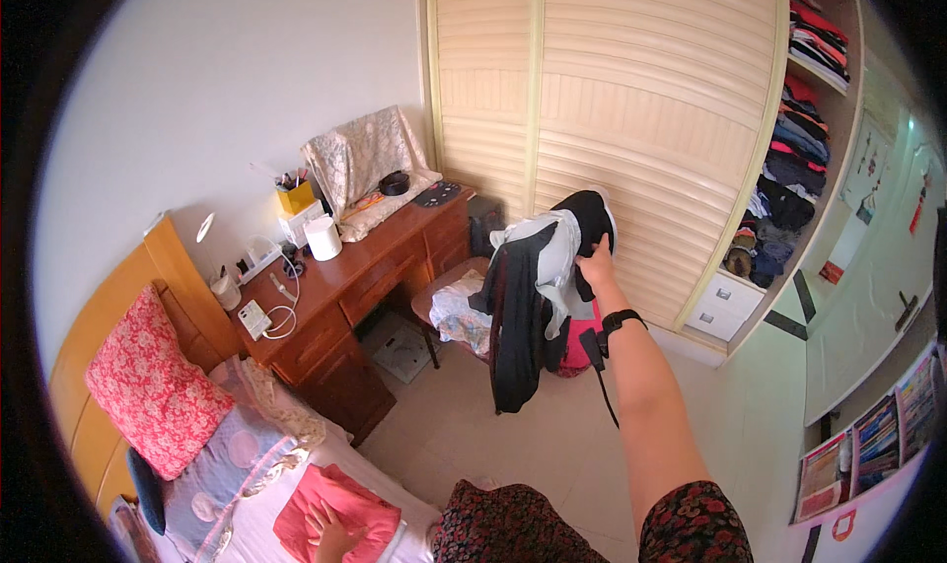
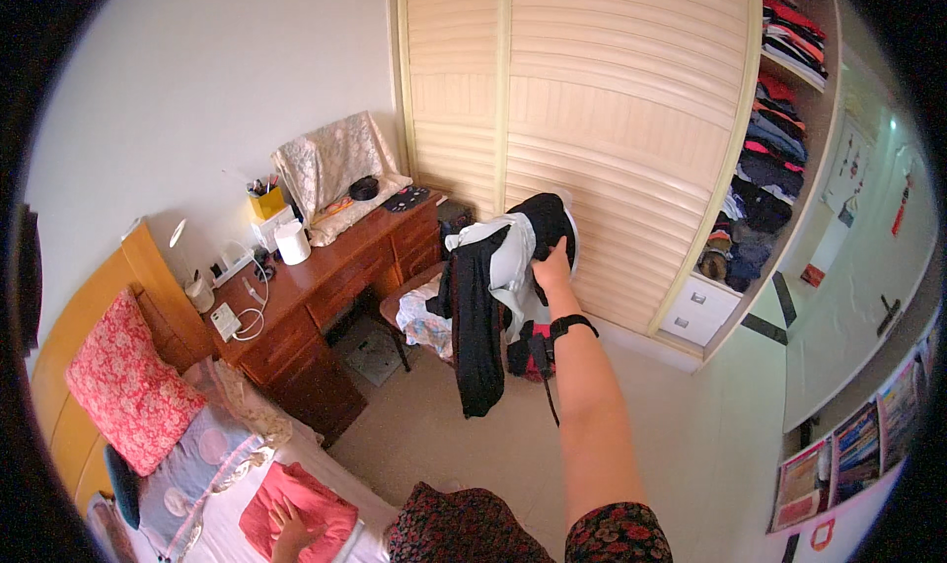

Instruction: Folding various items of clothing including shirts, shorts, and undergarments.

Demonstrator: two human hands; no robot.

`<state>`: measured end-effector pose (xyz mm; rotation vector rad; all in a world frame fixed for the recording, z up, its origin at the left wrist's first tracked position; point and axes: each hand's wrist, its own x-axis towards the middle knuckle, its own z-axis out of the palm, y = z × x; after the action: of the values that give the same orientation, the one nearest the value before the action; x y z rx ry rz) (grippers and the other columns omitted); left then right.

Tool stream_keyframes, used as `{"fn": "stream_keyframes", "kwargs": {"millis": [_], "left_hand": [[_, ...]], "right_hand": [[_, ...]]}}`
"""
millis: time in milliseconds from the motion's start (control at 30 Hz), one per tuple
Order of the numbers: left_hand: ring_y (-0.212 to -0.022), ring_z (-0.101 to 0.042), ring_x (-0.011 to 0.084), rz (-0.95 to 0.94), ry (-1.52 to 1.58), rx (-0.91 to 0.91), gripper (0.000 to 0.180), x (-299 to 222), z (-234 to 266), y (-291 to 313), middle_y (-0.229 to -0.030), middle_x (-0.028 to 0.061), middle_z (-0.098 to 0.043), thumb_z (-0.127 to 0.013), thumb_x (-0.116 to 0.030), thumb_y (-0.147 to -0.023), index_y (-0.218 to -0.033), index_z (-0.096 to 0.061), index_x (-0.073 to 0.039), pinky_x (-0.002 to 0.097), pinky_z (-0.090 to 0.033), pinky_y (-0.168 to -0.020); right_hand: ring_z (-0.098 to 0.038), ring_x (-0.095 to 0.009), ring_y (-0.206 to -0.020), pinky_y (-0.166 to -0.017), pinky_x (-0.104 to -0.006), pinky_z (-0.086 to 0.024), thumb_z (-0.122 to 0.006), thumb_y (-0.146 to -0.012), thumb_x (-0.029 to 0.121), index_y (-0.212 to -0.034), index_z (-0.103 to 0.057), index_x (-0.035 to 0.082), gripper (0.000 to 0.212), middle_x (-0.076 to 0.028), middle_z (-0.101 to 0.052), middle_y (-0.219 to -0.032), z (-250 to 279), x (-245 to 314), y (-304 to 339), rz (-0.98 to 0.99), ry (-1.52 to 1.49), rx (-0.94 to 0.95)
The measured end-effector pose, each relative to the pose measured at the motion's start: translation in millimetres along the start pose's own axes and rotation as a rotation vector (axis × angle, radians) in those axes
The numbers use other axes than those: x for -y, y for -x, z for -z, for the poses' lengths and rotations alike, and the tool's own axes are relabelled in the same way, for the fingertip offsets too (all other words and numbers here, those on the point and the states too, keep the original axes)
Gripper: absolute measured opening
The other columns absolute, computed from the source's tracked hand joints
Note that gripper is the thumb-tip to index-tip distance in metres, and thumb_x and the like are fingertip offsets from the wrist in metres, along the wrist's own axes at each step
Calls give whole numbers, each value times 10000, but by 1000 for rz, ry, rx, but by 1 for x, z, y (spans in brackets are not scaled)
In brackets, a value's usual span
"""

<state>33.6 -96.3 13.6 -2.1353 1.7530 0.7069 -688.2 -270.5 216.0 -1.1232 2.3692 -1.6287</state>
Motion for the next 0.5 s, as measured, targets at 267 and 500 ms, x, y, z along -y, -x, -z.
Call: {"fn": "stream_keyframes", "kwargs": {"millis": [267,500], "left_hand": [[-1366,115,497,14,-25,3,1444,-5,2,1,-1492,235,211,-743,-695,-518,-1444,163,-57,796,-216,-893],[-1379,111,469,31,10,-4,1400,-18,14,7,-1509,235,152,-747,-667,-551,-1454,138,-68,782,-183,-929]], "right_hand": [[-615,-298,-1007,-680,-433,-561,-451,-885,153,-1235,-470,36,369,-154,-593,-1069,52,26,-56,-285,-406,38],[-572,-335,-1062,-888,-418,-538,-348,-893,-17,-1315,-374,0,423,-188,-482,-1235,53,189,-62,101,-876,314]]}}
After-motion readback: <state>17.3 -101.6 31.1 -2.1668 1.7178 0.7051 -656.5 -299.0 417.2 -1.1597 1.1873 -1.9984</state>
